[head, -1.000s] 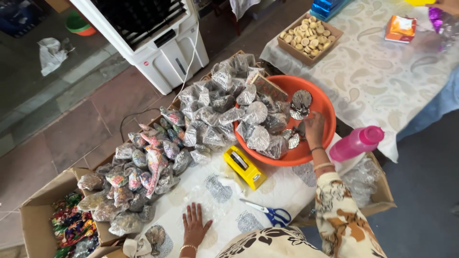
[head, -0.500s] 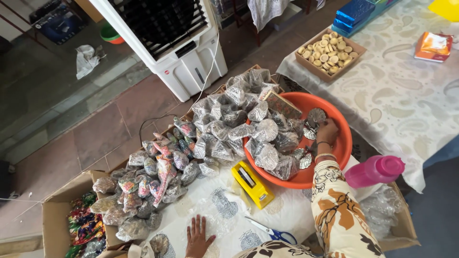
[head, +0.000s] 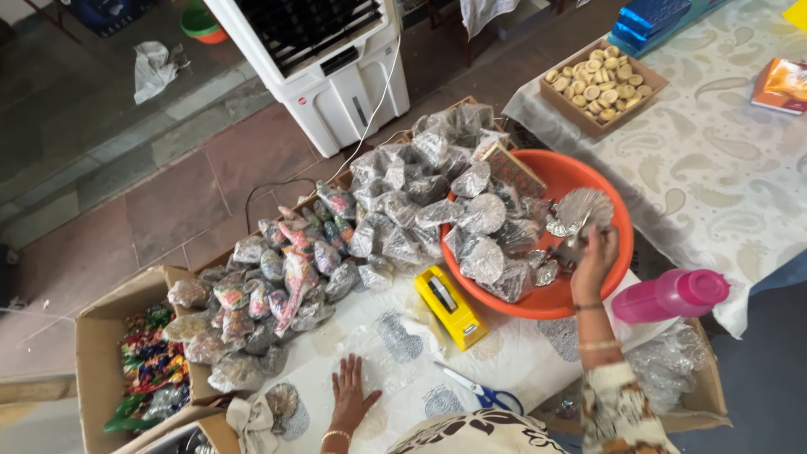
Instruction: The recorder is placing small items into clear plastic bags and sealing them.
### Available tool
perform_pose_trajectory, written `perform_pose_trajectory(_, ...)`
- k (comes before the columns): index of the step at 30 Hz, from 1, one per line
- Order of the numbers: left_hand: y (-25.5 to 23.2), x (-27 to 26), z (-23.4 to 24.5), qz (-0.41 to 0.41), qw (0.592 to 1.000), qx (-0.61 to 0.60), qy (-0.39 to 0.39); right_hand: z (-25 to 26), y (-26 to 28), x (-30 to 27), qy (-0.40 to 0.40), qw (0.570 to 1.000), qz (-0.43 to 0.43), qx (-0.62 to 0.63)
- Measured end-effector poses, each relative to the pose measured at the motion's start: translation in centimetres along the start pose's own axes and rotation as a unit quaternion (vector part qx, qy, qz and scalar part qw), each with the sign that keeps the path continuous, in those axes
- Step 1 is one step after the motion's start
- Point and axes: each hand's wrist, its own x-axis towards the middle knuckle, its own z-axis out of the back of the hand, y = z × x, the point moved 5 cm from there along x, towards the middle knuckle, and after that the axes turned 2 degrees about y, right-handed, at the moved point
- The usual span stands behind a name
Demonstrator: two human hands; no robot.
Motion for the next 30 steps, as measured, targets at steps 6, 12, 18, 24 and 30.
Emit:
perform_pose_trajectory(6, -1.7, -1.2, 3.1, -0.033, 0.995, -0.075, -0.054, -1.8, -2.9, -15.1, 0.145, 0.968, -0.202, -0.026)
perform_pose_trajectory(12, -1.9, -1.8, 5.5, -0.086, 0.977, -0.112, -0.161, -6.2, -11.0, -29.8, 0.313, 0.870, -0.336, -0.179)
perform_pose_trajectory(18, -1.7, -1.3, 3.3, -0.044, 0.900, -0.419, -0.113, -15.8, -9.9, -35.5, 0.459, 0.775, -0.203, -0.384)
perform_pose_trajectory(24, -1.5, 0.3, 0.7, 0.006, 0.656, -0.755, -0.007, -21.4, -7.7, -39.4, 0.583, 0.702, -0.068, -0.402)
perform_pose_trajectory(30, -0.5, -0.8, 0.2, 0.021, 0.697, -0.716, -0.024, -19.8, -10.5, -39.6, 0.665, 0.636, 0.031, -0.391)
